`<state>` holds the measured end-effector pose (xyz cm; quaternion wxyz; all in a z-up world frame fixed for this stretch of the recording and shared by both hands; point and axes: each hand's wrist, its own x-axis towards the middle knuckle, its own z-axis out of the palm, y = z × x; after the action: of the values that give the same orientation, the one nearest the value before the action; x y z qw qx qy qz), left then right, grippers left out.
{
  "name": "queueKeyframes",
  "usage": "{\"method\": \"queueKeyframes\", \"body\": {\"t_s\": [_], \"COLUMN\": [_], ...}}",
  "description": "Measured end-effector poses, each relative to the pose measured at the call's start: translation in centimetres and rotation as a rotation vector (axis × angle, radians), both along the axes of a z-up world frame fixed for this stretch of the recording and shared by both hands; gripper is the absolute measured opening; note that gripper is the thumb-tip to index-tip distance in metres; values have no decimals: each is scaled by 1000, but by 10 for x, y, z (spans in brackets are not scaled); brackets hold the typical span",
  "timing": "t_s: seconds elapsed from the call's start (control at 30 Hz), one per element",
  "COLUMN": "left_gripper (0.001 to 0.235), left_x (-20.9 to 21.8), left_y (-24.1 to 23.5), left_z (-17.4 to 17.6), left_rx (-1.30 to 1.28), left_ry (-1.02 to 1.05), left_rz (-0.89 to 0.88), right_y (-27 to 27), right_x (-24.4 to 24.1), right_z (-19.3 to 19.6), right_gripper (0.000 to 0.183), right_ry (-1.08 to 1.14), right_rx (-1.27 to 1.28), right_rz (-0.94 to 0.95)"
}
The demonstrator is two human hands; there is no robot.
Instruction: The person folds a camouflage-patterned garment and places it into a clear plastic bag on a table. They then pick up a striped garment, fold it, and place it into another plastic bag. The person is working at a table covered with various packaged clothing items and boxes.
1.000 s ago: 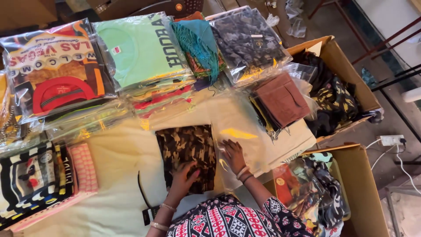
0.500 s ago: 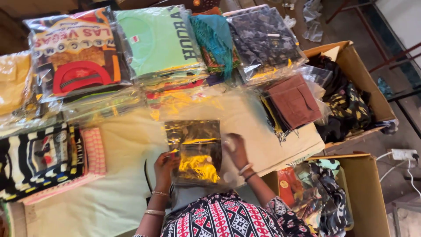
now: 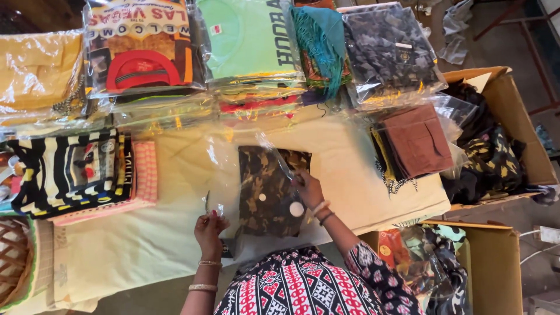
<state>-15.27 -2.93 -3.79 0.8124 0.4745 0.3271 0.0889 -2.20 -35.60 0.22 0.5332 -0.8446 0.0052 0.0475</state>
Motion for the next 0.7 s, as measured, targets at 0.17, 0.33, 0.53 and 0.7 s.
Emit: {"method": "queueKeyframes", "body": {"t_s": [0.17,0.33,0.53,0.7], "left_gripper": [22,23,26,30], "left_x": [1,-7,-11,-3], "left_y": [7,10,5,2], "left_z": [-4,-20,-13,-3], "left_rx": [4,24,-20,-1], "left_ry": [36,38,28,47], "left_rz": [94,114,150,131], "right_y": [22,19,8,-15], "right_x": [32,11,-52,-63], "right_z": [15,36,74,23], "right_gripper": [30,48,80,53], "right_ry": [-178,-108,-269,-374], "right_rx": [-128,-49,-440,-431], "right_rz": [122,137,534,722]}}
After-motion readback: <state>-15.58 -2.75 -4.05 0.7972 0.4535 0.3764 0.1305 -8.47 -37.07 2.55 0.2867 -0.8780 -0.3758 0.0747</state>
